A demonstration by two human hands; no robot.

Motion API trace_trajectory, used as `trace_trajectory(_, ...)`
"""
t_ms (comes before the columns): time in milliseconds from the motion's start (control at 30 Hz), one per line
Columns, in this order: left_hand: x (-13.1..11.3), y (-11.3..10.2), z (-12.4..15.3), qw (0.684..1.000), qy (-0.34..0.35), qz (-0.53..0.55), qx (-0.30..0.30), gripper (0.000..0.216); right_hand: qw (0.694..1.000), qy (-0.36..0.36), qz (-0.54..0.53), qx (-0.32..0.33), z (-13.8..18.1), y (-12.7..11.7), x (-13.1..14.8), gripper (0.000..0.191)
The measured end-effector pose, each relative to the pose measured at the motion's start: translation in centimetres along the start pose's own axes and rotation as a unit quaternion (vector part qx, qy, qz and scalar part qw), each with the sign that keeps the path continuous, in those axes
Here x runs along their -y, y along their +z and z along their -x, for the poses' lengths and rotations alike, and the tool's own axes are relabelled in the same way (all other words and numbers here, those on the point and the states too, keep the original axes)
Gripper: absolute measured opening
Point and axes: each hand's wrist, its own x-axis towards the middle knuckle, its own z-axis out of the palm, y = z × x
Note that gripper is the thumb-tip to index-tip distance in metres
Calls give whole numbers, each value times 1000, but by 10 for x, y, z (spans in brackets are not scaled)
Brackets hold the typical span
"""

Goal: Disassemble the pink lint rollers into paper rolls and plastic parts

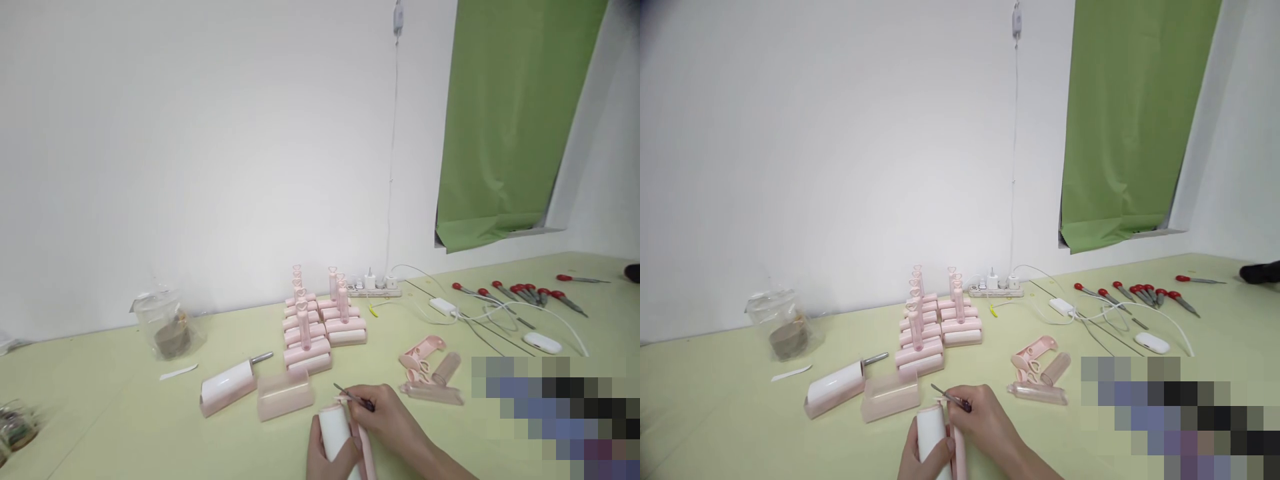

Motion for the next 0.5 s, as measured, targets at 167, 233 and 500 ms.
trace_trajectory(167,-11,-1,5,998,-4,-22,-50,39,999,8,36,-30,1,2,-7,19)
trace_trajectory(233,-22,-6,4,996,17,10,-84,47,997,22,51,-50,0,-5,-14,25)
trace_trajectory(500,-40,-21,-8,991,11,123,-51,49,957,126,170,-198,-40,-95,-31,42)
